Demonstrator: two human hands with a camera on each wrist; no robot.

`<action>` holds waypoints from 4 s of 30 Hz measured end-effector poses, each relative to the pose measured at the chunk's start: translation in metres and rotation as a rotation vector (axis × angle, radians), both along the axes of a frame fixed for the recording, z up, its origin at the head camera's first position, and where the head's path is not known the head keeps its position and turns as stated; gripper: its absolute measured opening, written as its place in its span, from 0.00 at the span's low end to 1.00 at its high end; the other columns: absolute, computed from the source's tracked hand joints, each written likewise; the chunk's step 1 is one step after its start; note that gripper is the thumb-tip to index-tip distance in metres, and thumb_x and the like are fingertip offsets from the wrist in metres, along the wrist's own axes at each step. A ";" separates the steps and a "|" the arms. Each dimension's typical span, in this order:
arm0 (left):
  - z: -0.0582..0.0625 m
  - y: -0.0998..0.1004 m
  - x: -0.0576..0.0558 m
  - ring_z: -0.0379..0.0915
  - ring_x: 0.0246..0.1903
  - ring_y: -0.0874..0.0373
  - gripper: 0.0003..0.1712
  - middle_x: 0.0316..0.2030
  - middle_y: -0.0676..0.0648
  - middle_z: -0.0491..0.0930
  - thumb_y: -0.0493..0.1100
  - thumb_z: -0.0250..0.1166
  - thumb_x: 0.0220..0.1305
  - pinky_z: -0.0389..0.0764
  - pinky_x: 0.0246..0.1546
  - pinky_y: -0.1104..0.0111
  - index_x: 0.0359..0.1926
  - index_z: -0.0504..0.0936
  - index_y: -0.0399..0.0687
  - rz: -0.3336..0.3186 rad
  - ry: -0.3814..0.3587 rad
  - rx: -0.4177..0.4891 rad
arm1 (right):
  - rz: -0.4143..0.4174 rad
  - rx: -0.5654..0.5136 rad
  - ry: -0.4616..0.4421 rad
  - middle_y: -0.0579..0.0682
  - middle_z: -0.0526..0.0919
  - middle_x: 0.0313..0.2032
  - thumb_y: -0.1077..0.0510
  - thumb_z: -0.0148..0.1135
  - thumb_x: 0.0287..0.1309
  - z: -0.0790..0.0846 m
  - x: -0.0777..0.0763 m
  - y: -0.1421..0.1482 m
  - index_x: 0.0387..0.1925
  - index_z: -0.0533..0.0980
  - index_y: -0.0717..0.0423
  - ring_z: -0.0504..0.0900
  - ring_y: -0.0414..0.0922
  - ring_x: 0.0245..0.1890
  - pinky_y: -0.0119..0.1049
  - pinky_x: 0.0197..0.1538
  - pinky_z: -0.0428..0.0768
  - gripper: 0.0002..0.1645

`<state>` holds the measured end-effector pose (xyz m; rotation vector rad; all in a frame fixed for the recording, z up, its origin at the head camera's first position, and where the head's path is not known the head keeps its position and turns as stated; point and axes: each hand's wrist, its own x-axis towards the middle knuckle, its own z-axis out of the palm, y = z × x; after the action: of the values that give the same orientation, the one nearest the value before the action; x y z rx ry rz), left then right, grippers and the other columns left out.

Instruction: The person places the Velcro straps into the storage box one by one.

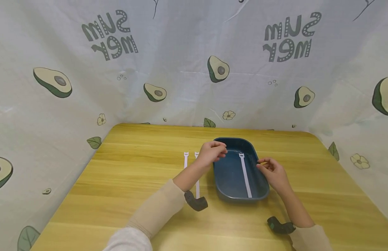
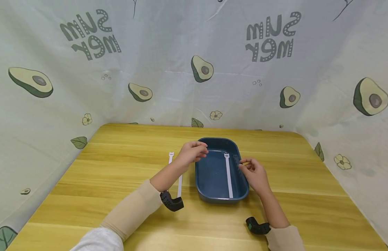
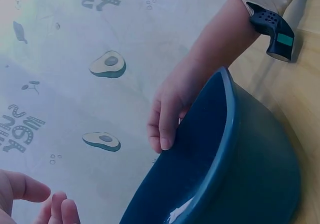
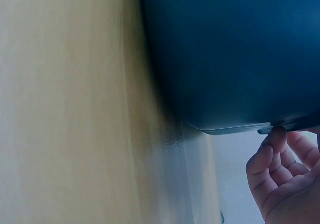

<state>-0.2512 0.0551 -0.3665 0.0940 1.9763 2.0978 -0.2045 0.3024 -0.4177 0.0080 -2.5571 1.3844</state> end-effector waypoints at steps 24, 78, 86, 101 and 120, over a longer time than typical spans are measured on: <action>-0.032 -0.070 0.004 0.79 0.33 0.54 0.15 0.34 0.45 0.82 0.39 0.56 0.70 0.74 0.34 0.69 0.51 0.78 0.33 0.056 0.010 -0.061 | -0.003 -0.012 -0.009 0.49 0.77 0.28 0.58 0.61 0.66 -0.002 -0.001 -0.001 0.48 0.75 0.68 0.75 0.35 0.26 0.26 0.30 0.73 0.16; -0.066 -0.103 -0.007 0.74 0.32 0.51 0.07 0.32 0.44 0.79 0.32 0.70 0.51 0.78 0.33 0.63 0.32 0.81 0.38 0.143 0.145 -0.791 | 0.005 -0.025 -0.003 0.45 0.76 0.27 0.58 0.61 0.66 -0.003 -0.003 0.000 0.48 0.73 0.69 0.73 0.37 0.26 0.26 0.29 0.71 0.17; -0.065 -0.102 -0.008 0.72 0.27 0.55 0.05 0.27 0.47 0.77 0.33 0.69 0.52 0.74 0.26 0.69 0.27 0.80 0.41 0.140 0.108 -0.773 | 0.001 -0.010 0.005 0.47 0.77 0.28 0.59 0.61 0.66 -0.004 -0.004 0.001 0.48 0.74 0.68 0.74 0.38 0.26 0.27 0.28 0.72 0.16; -0.070 -0.107 -0.010 0.76 0.25 0.55 0.05 0.28 0.47 0.80 0.33 0.67 0.56 0.78 0.26 0.69 0.35 0.82 0.38 0.193 0.099 -0.654 | 0.008 -0.029 0.007 0.46 0.76 0.27 0.58 0.61 0.66 -0.002 -0.003 0.000 0.48 0.74 0.69 0.73 0.36 0.24 0.26 0.27 0.71 0.17; -0.049 -0.114 -0.015 0.73 0.20 0.66 0.13 0.22 0.50 0.78 0.32 0.66 0.62 0.76 0.24 0.78 0.47 0.81 0.31 0.148 -0.330 -0.068 | -0.004 -0.020 0.000 0.44 0.76 0.27 0.58 0.61 0.66 -0.002 -0.003 -0.001 0.48 0.74 0.68 0.73 0.36 0.24 0.27 0.28 0.71 0.16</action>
<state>-0.2661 -0.0592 -0.4153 -0.3971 1.8983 1.9745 -0.2078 0.3016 -0.4196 -0.0003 -2.5421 1.4090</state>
